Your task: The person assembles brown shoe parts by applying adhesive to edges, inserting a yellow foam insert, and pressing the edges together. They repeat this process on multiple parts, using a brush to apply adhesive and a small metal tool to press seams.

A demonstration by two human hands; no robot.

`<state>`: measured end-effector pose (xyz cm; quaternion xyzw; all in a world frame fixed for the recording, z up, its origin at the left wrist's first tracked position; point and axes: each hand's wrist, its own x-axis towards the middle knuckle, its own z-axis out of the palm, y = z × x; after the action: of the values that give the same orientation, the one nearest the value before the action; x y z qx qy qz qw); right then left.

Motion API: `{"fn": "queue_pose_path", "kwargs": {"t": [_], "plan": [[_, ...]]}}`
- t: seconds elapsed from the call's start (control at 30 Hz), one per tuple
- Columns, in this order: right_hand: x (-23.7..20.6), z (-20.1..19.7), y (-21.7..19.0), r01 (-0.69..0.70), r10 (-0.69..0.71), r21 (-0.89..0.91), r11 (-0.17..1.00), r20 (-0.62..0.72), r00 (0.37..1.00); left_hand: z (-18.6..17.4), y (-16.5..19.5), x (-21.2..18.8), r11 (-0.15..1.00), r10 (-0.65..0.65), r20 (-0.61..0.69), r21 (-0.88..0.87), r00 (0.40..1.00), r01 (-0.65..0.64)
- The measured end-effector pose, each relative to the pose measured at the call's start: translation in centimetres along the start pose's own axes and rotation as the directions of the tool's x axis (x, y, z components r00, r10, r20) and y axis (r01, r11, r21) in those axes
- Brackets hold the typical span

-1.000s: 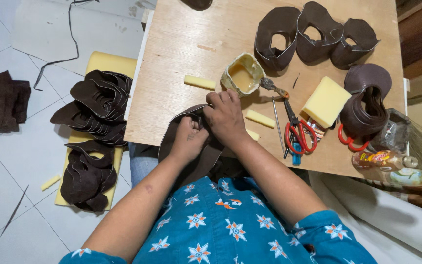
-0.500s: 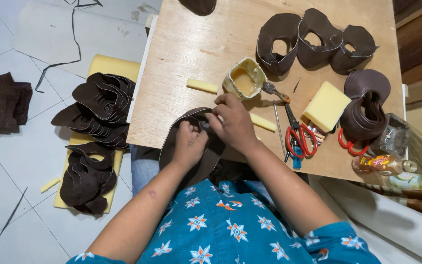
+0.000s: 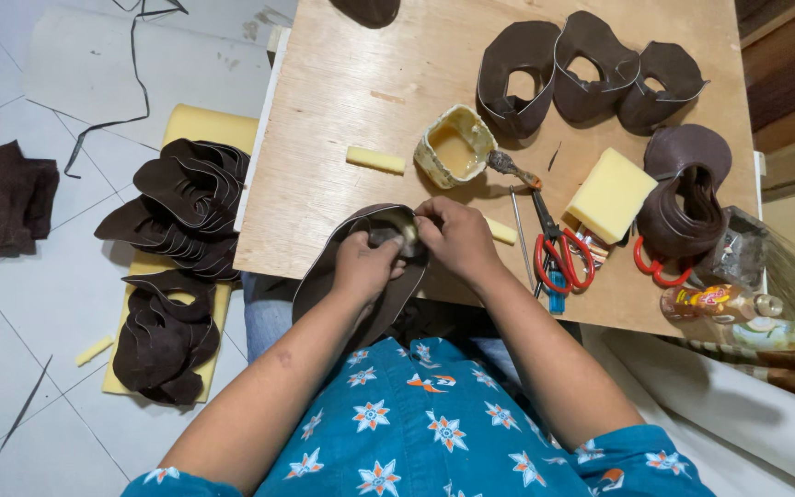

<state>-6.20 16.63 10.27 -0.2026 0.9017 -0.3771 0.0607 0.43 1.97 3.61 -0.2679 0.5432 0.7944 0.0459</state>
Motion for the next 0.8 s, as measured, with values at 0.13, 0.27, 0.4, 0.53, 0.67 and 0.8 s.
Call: {"fn": "queue_pose_path", "kwargs": {"t": [0.13,0.27,0.4,0.53,0.67,0.8], "plan": [[0.1,-0.3,-0.2,-0.038,0.048,-0.084,0.996,0.123,0.991,-0.4,-2.0,1.1,0.996,0.063,-0.032,0.059,0.997,-0.061],[0.3,0.1,0.0,-0.078,0.102,-0.211,0.974,0.106,0.989,-1.3,-3.9,1.8,0.998,0.059,0.047,-0.032,0.997,-0.058],[0.1,0.7,0.3,-0.055,0.082,-0.283,0.957,0.085,0.993,-2.0,-4.3,1.4,0.992,-0.03,0.065,0.125,0.997,0.021],[0.0,0.8,0.5,-0.185,0.199,-0.091,0.979,0.184,0.963,-2.2,-3.8,0.9,0.951,0.131,0.074,0.271,0.989,-0.146],[0.3,0.7,0.7,-0.147,0.182,-0.192,0.97,0.181,0.967,-2.2,-4.1,0.6,0.956,0.04,0.048,0.29,0.998,-0.053],[0.4,1.5,0.5,-0.114,0.172,-0.343,0.932,0.142,0.975,-3.0,-5.1,0.8,0.84,0.117,0.311,0.476,0.943,-0.261]]}}
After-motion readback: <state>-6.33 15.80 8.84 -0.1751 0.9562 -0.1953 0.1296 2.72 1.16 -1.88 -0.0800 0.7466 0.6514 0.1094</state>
